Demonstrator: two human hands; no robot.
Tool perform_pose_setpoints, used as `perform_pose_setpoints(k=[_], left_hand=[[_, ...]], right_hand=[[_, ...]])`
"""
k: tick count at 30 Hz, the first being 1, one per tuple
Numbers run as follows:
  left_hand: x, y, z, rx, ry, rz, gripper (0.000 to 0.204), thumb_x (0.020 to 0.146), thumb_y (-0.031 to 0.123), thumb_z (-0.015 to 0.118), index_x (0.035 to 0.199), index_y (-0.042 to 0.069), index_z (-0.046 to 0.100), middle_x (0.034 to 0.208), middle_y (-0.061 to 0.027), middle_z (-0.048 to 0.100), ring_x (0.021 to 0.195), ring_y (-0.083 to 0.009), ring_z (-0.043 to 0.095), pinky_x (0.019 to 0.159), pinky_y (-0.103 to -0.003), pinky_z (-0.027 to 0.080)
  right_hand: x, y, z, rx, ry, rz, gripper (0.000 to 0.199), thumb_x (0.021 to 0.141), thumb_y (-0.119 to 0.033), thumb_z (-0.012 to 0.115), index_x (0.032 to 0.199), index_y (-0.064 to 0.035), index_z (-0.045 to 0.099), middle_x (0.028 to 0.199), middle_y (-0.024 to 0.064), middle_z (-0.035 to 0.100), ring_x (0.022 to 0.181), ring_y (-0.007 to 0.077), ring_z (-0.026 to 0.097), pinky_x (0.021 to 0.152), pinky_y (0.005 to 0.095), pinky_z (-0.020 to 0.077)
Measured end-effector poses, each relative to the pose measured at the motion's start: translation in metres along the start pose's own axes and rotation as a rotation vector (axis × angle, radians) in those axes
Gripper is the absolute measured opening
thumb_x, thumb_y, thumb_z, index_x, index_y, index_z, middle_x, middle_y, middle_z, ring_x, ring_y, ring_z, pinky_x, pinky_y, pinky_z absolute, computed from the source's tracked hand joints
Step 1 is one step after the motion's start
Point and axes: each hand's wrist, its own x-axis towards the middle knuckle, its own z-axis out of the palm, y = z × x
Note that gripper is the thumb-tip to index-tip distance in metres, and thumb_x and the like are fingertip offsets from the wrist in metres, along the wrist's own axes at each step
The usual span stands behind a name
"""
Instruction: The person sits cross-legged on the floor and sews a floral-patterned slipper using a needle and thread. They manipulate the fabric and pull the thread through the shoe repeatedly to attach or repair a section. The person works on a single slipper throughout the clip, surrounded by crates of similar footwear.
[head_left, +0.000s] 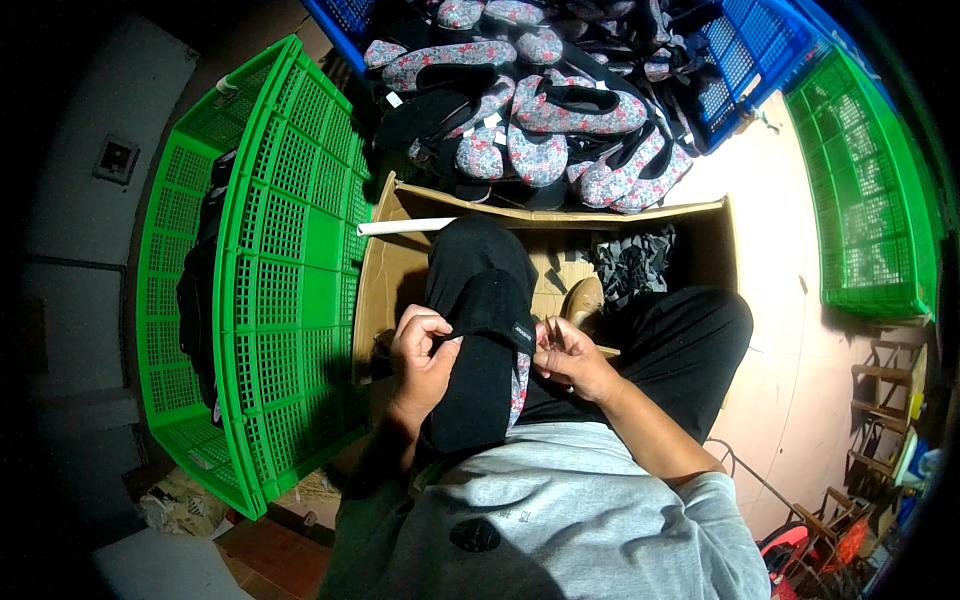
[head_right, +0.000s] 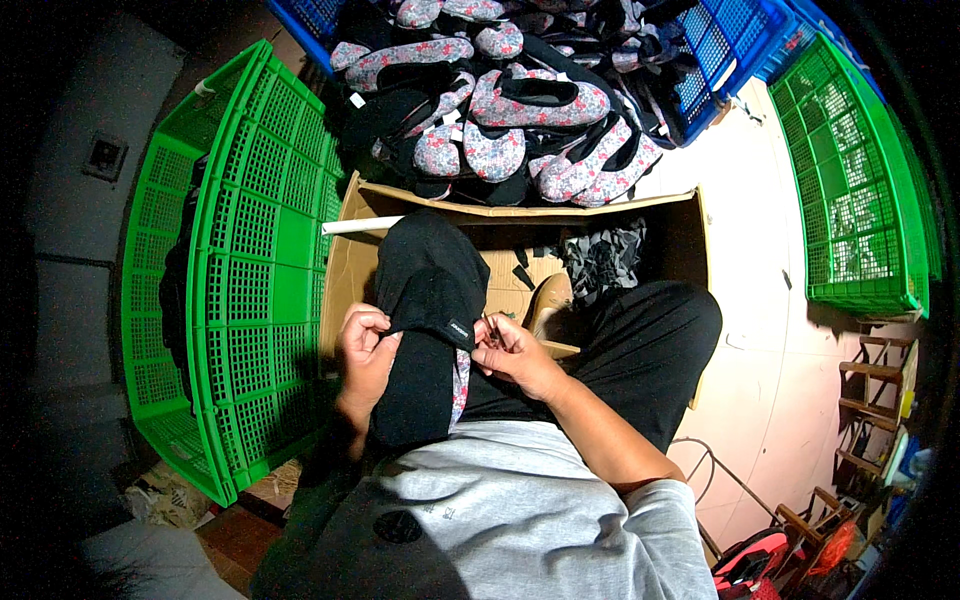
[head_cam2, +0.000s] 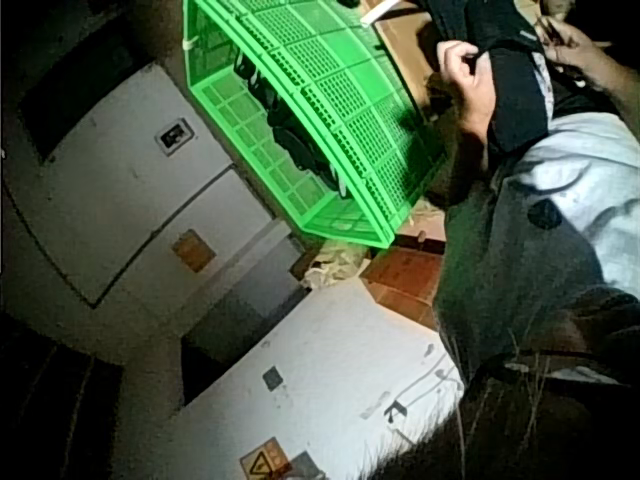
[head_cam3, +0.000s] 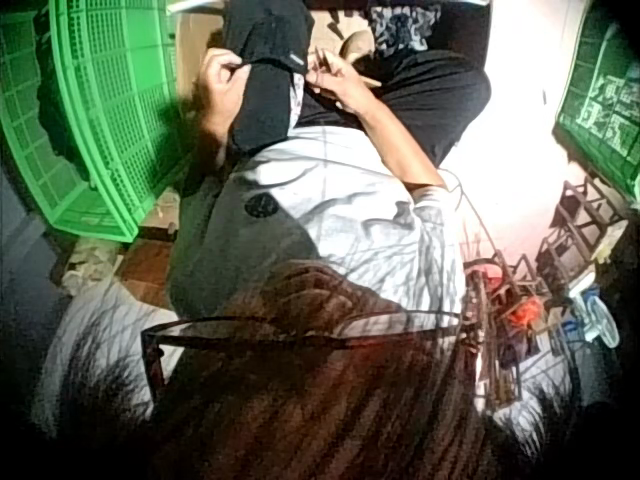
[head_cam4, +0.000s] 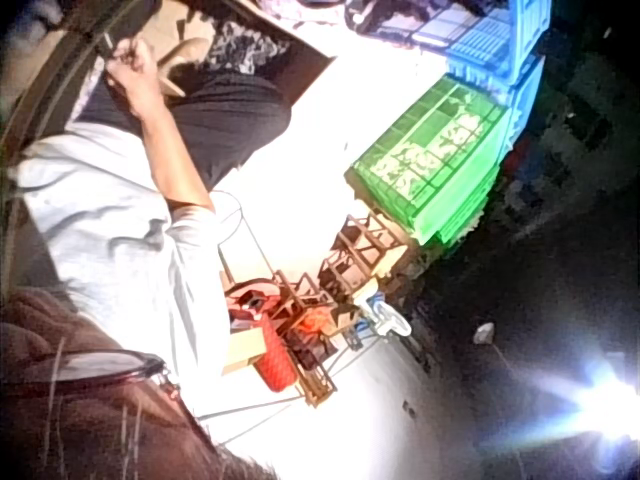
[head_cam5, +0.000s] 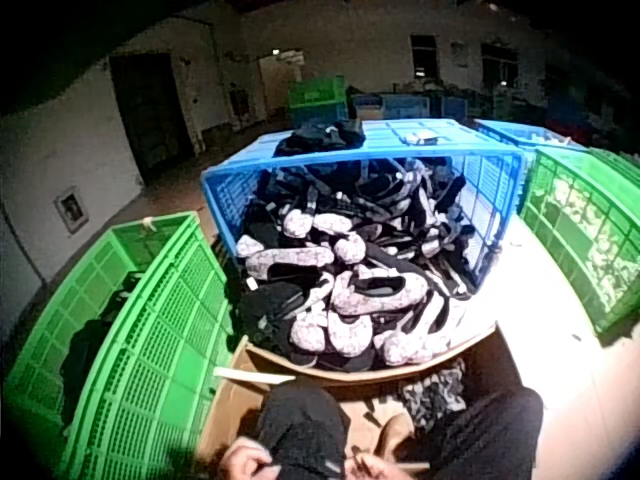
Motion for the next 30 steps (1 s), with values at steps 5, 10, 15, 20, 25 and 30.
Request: perform_pose_setpoints(k=[5, 10, 15, 20, 25, 30], left_hand=[[-0.006, -0.009, -0.003, 0.158, 0.123, 0.006, 0.025, 0.074, -0.017, 0.062, 0.086, 0.003, 0.052, 0.087, -0.0053, 0.046, 0.068, -0.0111, 0.045, 0.061, -0.025, 0.042], [-0.014, 0.003, -0.005, 0.319, 0.117, 0.024, 0.03, 0.077, -0.016, 0.061, 0.09, 0.007, 0.047, 0.092, -0.0047, 0.044, 0.077, -0.0109, 0.047, 0.067, -0.025, 0.041], [-0.011, 0.019, -0.002, 0.487, 0.133, 0.164, 0.026, 0.077, -0.014, 0.064, 0.086, 0.006, 0.05, 0.086, -0.0068, 0.048, 0.068, -0.0151, 0.051, 0.059, -0.028, 0.042], [-0.002, 0.036, 0.001, 0.561, 0.101, 0.263, 0.025, 0.074, -0.013, 0.066, 0.084, 0.007, 0.054, 0.08, -0.0082, 0.051, 0.065, -0.0204, 0.052, 0.058, -0.031, 0.042], [-0.003, 0.035, 0.003, 0.552, 0.101, 0.27, 0.027, 0.071, -0.012, 0.069, 0.085, 0.007, 0.055, 0.079, -0.009, 0.052, 0.068, -0.0246, 0.056, 0.058, -0.035, 0.044], [-0.001, 0.042, 0.004, 0.571, 0.088, 0.324, 0.026, 0.071, -0.012, 0.068, 0.086, 0.006, 0.057, 0.079, -0.0089, 0.052, 0.067, -0.0243, 0.056, 0.058, -0.035, 0.044]], right_hand=[[0.005, 0.013, -0.002, -0.144, 0.003, -0.099, 0.025, 0.087, -0.006, 0.074, 0.099, -0.009, 0.052, 0.084, -0.0068, 0.046, 0.075, 0.003, 0.044, 0.066, 0.0186, 0.0379], [0.007, 0.018, 0.004, -0.321, 0.092, -0.182, 0.027, 0.087, -0.006, 0.075, 0.091, -0.0094, 0.049, 0.082, -0.0071, 0.044, 0.074, 0.0029, 0.043, 0.066, 0.0195, 0.038], [0.007, 0.021, 0.006, -0.387, 0.164, -0.177, 0.027, 0.086, -0.006, 0.076, 0.092, -0.009, 0.05, 0.082, -0.0068, 0.046, 0.073, 0.0034, 0.043, 0.067, 0.0199, 0.0396], [0.009, 0.021, 0.003, -0.265, 0.172, -0.227, 0.03, 0.084, -0.008, 0.078, 0.096, -0.0088, 0.051, 0.082, -0.0055, 0.048, 0.073, 0.004, 0.044, 0.068, 0.0194, 0.0408], [0.006, 0.014, 0.001, -0.32, 0.177, -0.235, 0.031, 0.084, -0.009, 0.08, 0.096, -0.0088, 0.051, 0.082, -0.0056, 0.048, 0.074, 0.0037, 0.044, 0.067, 0.019, 0.0398], [0.005, 0.015, -0.003, -0.292, 0.157, -0.256, 0.026, 0.087, -0.011, 0.077, 0.094, -0.0084, 0.052, 0.082, -0.0059, 0.05, 0.073, 0.0036, 0.044, 0.067, 0.0195, 0.0398]])
